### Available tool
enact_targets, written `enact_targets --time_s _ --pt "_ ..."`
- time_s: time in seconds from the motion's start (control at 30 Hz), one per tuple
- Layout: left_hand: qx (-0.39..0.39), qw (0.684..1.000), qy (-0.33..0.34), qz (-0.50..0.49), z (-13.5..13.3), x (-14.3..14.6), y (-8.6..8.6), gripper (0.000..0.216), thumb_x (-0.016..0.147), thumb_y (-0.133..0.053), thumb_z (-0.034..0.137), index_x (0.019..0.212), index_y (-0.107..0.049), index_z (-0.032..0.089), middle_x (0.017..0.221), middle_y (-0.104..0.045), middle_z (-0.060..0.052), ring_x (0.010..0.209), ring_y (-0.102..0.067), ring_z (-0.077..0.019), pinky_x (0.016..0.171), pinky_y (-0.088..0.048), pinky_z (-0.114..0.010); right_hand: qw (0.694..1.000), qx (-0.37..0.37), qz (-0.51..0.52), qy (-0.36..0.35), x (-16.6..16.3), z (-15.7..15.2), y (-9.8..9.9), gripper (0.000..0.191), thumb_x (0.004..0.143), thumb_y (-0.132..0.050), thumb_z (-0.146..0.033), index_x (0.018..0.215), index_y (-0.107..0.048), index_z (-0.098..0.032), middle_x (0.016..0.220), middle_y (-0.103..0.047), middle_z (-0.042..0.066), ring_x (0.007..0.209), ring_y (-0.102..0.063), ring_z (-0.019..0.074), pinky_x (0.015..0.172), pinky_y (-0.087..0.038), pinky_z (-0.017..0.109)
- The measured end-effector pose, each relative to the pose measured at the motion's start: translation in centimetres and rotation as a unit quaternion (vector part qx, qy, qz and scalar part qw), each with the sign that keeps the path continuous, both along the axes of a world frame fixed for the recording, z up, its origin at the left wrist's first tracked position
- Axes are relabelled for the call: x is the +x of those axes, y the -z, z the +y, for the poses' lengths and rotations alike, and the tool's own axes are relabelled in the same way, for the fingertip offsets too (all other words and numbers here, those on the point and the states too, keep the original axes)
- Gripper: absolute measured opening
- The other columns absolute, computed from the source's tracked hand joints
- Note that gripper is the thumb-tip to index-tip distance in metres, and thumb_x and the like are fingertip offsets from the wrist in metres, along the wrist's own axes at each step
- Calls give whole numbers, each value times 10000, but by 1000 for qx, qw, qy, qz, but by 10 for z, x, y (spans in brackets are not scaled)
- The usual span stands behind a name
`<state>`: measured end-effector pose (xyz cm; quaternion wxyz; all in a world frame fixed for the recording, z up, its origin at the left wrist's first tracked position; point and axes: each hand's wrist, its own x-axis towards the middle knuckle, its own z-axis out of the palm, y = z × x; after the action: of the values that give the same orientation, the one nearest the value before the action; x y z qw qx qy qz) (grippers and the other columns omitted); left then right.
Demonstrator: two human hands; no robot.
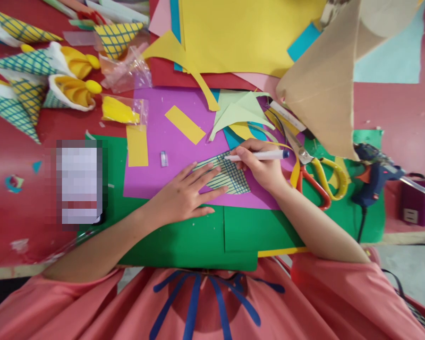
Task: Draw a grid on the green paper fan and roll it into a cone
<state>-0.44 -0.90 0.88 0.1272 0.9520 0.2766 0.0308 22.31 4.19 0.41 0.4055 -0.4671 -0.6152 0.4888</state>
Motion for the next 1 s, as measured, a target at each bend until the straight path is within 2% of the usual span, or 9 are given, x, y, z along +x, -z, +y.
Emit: enact_targets --time_s 0.43,0.7,1.0 --pt "-3 1000 -5 -2 0 0 1 554 890 -520 439 1410 -391 296 1463 -388 -123 1379 -310 -342 1108 -278 -566 996 37 -57 -52 -3 1 0 215 845 -601 -309 722 -657 -142 643 -648 -2 565 -551 81 550 -426 207" --pt "-8 1000 -5 0 0 0 0 542 888 -526 439 1399 -409 300 1467 -393 -97 1381 -303 -344 1109 -276 -574 996 19 -61 -62 -2 1 -2 216 838 -570 -243 658 -636 -143 584 -605 -15 534 -513 75 526 -400 207" --pt "-9 1000 -13 -1 0 0 0 534 891 -529 418 1397 -410 295 1470 -392 -99 1392 -291 -338 1104 -289 -574 999 6 -23 -31 -1 0 0 235 851 -573 -305 687 -638 -150 566 -593 -16 526 -522 79 524 -405 216"
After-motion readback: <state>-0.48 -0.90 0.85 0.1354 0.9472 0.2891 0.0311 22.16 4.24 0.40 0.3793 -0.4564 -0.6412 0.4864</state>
